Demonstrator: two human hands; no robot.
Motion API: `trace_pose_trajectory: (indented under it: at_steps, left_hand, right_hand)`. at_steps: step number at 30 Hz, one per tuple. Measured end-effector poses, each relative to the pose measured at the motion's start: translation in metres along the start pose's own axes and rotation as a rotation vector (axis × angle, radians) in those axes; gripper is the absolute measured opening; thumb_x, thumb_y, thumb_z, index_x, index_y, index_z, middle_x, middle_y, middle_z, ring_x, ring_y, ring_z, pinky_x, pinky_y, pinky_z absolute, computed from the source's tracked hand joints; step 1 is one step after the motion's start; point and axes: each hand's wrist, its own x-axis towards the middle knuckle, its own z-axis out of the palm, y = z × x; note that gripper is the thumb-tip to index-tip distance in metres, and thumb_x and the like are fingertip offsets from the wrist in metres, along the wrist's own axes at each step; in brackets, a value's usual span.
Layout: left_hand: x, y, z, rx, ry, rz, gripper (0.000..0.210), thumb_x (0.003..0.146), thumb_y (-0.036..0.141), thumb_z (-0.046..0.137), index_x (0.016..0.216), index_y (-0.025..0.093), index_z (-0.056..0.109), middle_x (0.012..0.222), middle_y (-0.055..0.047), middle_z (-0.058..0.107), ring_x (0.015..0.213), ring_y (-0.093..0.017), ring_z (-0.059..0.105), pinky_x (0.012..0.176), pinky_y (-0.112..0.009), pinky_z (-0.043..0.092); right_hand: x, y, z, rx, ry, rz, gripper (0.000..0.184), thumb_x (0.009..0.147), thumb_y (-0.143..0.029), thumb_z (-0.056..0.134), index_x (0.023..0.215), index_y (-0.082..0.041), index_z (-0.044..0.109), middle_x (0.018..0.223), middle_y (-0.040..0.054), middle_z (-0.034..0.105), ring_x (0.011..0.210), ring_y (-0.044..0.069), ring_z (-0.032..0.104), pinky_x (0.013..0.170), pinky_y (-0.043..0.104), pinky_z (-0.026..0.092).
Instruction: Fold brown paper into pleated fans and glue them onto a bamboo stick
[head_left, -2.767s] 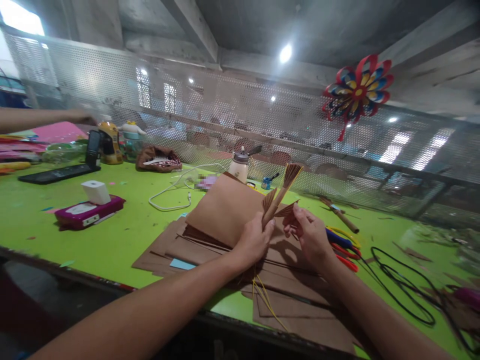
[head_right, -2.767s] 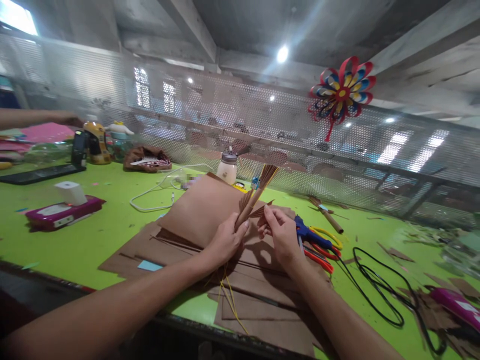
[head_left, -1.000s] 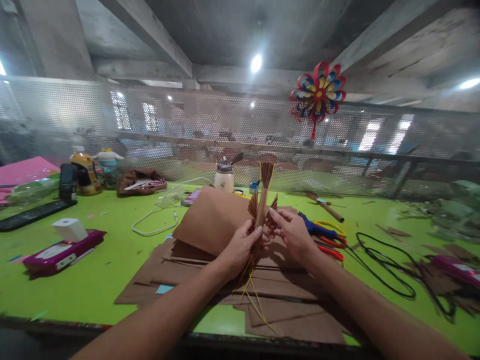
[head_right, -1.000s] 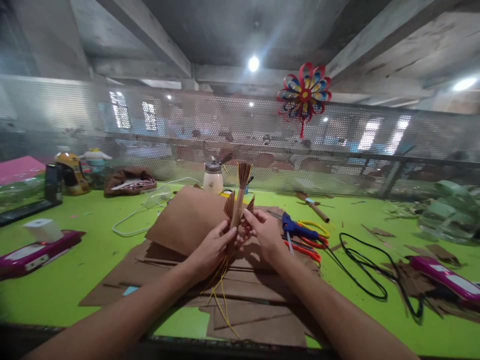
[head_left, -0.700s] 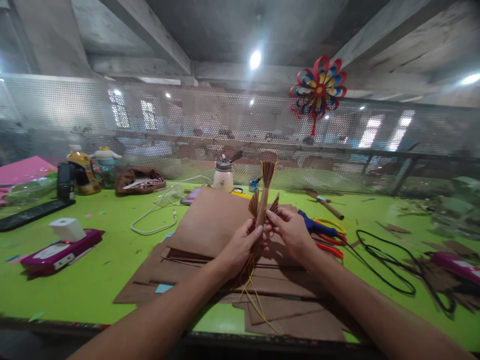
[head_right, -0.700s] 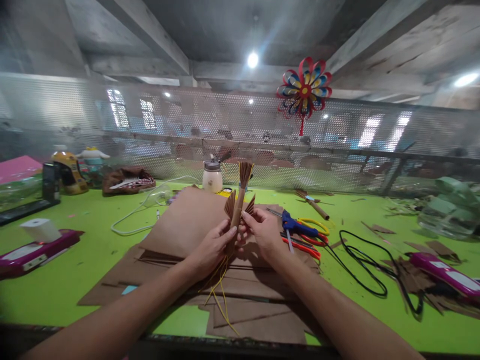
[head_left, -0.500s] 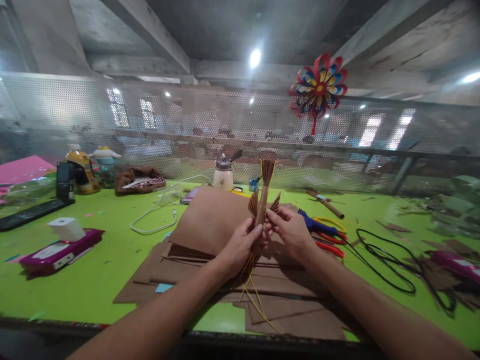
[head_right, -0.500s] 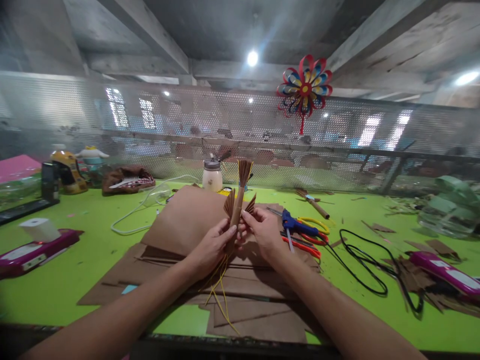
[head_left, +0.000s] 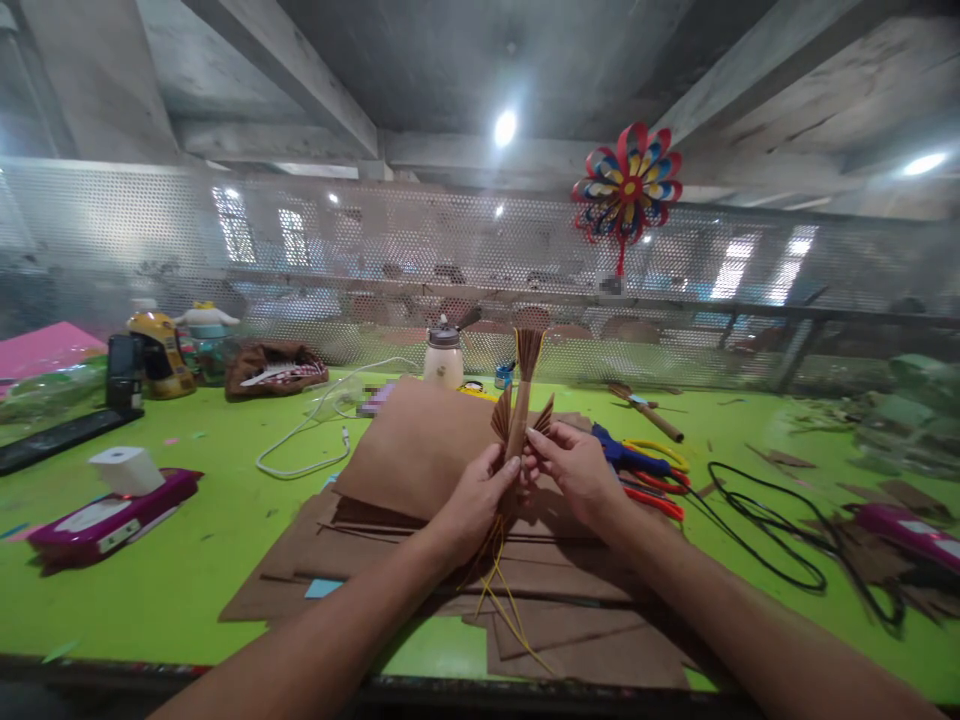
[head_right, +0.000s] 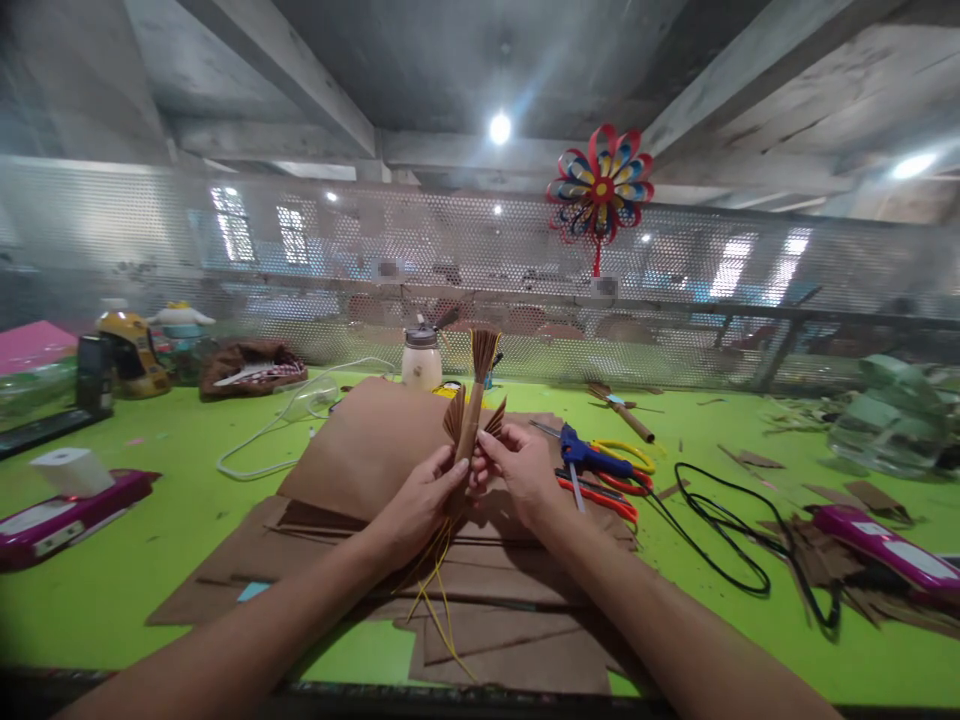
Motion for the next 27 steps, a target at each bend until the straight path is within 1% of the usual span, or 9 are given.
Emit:
trace_pose_trajectory:
  at_steps: [7, 13, 17, 21, 27]
  left_hand:
    - [0.0014, -0.0012, -0.0008, 0.020, -0.005, 0.019, 0.033, 0.079, 0.036, 0.057, 0.102, 0.014, 0.051, 0.088, -0.005, 0.053, 0.069, -0.010, 0.050, 0.061, -0.024, 0.044]
    - [0.0014, -0.0008, -0.0012, 0.022, -0.008, 0.002, 0.033, 0.077, 0.036, 0.058, 0.101, 0.015, 0.052, 0.087, -0.005, 0.053, 0.070, -0.011, 0.050, 0.063, -0.025, 0.045]
    - [0.0005, -0.0006, 0.0006, 0.003, 0.012, -0.004, 0.036, 0.075, 0.038, 0.060, 0.102, 0.015, 0.053, 0.088, -0.005, 0.055, 0.068, -0.010, 0.050, 0.062, -0.025, 0.045]
    - [-0.0002, 0.0003, 0.0021, -0.011, 0.033, -0.015, 0.039, 0.073, 0.038, 0.063, 0.102, 0.015, 0.053, 0.089, -0.006, 0.055, 0.070, -0.011, 0.051, 0.061, -0.024, 0.045]
    - [-0.0001, -0.0010, 0.0008, 0.015, 0.023, 0.004, 0.037, 0.075, 0.037, 0.061, 0.102, 0.014, 0.053, 0.086, -0.005, 0.055, 0.068, -0.011, 0.050, 0.061, -0.025, 0.045]
  right_hand:
    - [-0.0005, 0.0002, -0.0007, -0.024, -0.014, -0.005, 0.029, 0.067, -0.040, 0.068, 0.071, -0.014, 0.057, 0.056, -0.0011, 0.058, 0.046, 0.011, 0.054, 0.046, 0.026, 0.046]
    - [-0.0004, -0.0015, -0.0002, -0.045, 0.015, -0.014, 0.029, 0.065, -0.040, 0.070, 0.070, -0.014, 0.058, 0.058, -0.0009, 0.058, 0.047, 0.010, 0.054, 0.047, 0.025, 0.047]
    - [-0.0002, 0.0001, -0.0008, -0.052, 0.012, -0.016, 0.029, 0.066, -0.040, 0.069, 0.071, -0.014, 0.059, 0.058, -0.0007, 0.058, 0.048, 0.010, 0.054, 0.048, 0.025, 0.047]
    - [0.0001, 0.0014, -0.0010, -0.057, 0.019, -0.010, 0.031, 0.064, -0.041, 0.070, 0.069, -0.014, 0.058, 0.057, -0.0005, 0.059, 0.047, 0.011, 0.054, 0.049, 0.027, 0.048]
    - [0.0002, 0.0015, -0.0017, -0.051, 0.021, 0.000, 0.030, 0.063, -0.040, 0.071, 0.068, -0.013, 0.059, 0.056, 0.0000, 0.060, 0.046, 0.010, 0.055, 0.048, 0.025, 0.047]
